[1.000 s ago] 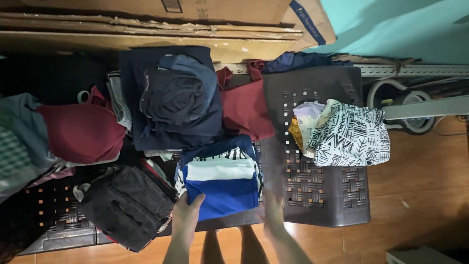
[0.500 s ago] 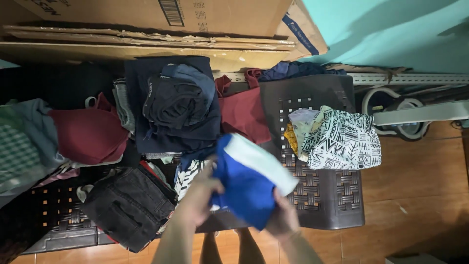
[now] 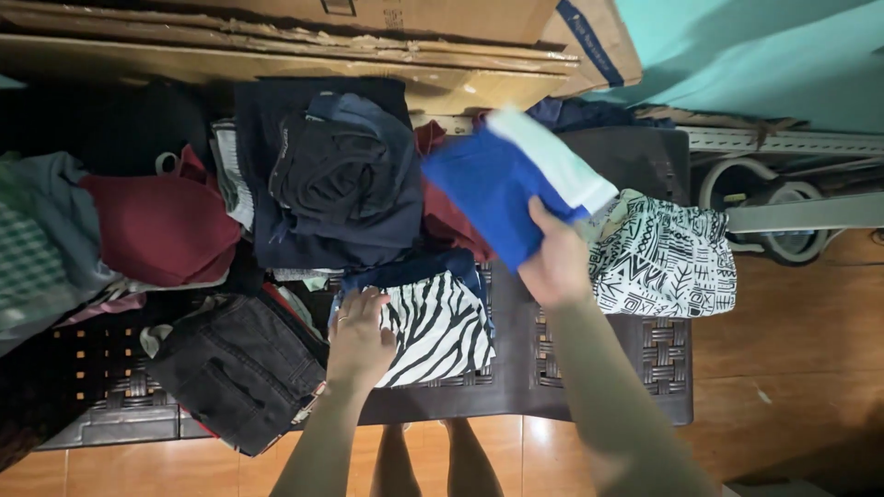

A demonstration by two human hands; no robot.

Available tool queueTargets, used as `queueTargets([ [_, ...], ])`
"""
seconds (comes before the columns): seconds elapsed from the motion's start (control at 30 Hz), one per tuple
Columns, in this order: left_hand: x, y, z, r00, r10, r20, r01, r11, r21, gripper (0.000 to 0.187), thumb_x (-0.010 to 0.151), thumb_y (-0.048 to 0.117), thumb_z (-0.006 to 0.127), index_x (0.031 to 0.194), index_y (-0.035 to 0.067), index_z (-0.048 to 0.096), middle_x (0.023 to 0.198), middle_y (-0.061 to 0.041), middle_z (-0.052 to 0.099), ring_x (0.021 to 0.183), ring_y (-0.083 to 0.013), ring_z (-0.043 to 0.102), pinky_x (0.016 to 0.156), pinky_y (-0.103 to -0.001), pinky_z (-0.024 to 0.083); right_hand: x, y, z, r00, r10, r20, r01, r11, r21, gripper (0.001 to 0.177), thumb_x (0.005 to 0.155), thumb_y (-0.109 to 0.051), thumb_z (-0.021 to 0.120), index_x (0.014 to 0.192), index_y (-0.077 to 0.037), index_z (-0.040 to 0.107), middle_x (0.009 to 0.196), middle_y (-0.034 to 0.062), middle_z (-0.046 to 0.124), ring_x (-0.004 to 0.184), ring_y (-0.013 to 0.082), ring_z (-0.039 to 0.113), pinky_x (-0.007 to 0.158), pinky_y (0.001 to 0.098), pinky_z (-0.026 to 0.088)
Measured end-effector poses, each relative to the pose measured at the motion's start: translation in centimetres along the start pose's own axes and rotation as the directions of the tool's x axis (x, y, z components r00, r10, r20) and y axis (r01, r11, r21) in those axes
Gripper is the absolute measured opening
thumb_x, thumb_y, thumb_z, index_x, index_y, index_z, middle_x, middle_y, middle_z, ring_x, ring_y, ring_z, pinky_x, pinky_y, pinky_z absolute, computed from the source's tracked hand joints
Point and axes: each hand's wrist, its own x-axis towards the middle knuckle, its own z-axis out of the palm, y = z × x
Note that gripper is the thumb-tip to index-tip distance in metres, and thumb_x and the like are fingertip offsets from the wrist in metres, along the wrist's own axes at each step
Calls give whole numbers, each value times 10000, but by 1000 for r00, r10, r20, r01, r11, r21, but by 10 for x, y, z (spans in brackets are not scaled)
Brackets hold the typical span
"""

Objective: Sort various items of clothing from a pile onto different stacks on a bench.

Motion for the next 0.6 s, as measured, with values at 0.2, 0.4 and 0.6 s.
queueTargets([
  [0.2, -10, -19, 10, 986, -146, 84, 128, 973, 194, 621, 790, 97, 651, 1390, 121, 495, 1366, -139, 553, 1324, -352, 475, 1065, -521, 433, 41, 72, -73, 982, 90, -166, -106, 990, -93, 450, 977, -124, 592, 1407, -78, 469, 1292, 121, 627, 1121, 251, 658, 970, 432, 561],
  [0.4, -57, -89, 43, 823, -561, 91, 562, 827, 10, 694, 865, 258, 676, 1458, 37, 391, 1481, -269, 413, 1342, -403, 472, 1065, -487, 466, -50, 130, -161, 965, -28, -262, -187, 626, -757, 439, 905, -242, 690, 1265, -15, 582, 976, 63, 650, 772, 137, 606, 643, 301, 518],
  [0.6, -78, -94, 35, 649, -748, 138, 754, 656, 13, 718, 899, 471, 708, 1415, 21, 492, 1282, -272, 641, 1222, -439, 624, 1055, -490, 498, -90, 136, -139, 923, 91, -375, -386, 209, -899, 382, 835, -345, 829, 1029, -67, 655, 841, 41, 678, 720, 171, 691, 623, 299, 547],
])
